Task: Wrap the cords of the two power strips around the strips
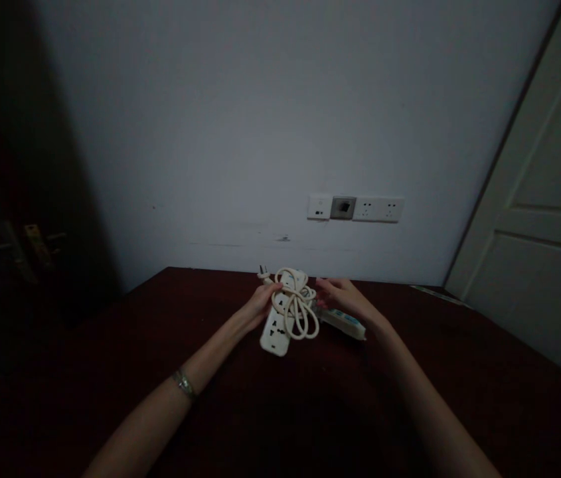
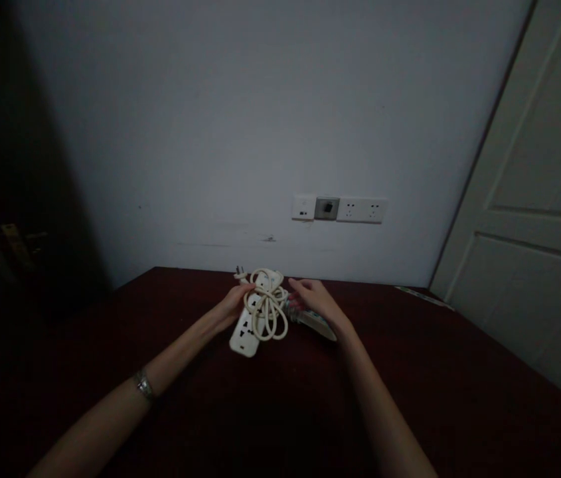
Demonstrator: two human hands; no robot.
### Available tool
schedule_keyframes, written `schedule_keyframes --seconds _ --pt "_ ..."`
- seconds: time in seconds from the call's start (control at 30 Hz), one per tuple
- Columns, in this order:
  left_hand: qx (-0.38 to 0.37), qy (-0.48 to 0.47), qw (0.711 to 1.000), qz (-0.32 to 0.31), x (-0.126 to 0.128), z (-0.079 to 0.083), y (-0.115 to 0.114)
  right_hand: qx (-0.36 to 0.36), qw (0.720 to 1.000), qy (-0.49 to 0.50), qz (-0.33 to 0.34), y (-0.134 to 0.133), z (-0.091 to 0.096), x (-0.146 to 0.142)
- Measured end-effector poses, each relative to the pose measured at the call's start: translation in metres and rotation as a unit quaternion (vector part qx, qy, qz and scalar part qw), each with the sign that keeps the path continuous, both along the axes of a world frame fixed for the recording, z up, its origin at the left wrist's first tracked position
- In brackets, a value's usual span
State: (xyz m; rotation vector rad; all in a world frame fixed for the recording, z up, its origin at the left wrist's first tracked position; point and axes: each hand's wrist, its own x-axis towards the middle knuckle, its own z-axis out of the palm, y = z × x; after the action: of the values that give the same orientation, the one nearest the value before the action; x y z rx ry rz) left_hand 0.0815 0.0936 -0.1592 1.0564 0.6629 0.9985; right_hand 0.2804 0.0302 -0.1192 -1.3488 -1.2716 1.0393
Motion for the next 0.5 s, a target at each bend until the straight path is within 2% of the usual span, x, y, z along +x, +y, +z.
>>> schedule_keyframes --seconds 0.13,0.3,0.5 --pt "-0.013 0.027 0.999 0.028 -0.019 -0.005 0.025 0.000 0.997 -0.049 0.054 0.007 -0.022 -0.022" --pt "-0.043 0.055 0.997 0.033 -0.039 -0.010 0.055 0.016 0.992 -0.087 0.085 0.015 -0.055 -0.044" --pt "-0.050 0.094 0.991 0.076 -0.045 -0.031 0.087 0.003 0.992 -0.075 0.097 0.023 -0.084 -0.043"
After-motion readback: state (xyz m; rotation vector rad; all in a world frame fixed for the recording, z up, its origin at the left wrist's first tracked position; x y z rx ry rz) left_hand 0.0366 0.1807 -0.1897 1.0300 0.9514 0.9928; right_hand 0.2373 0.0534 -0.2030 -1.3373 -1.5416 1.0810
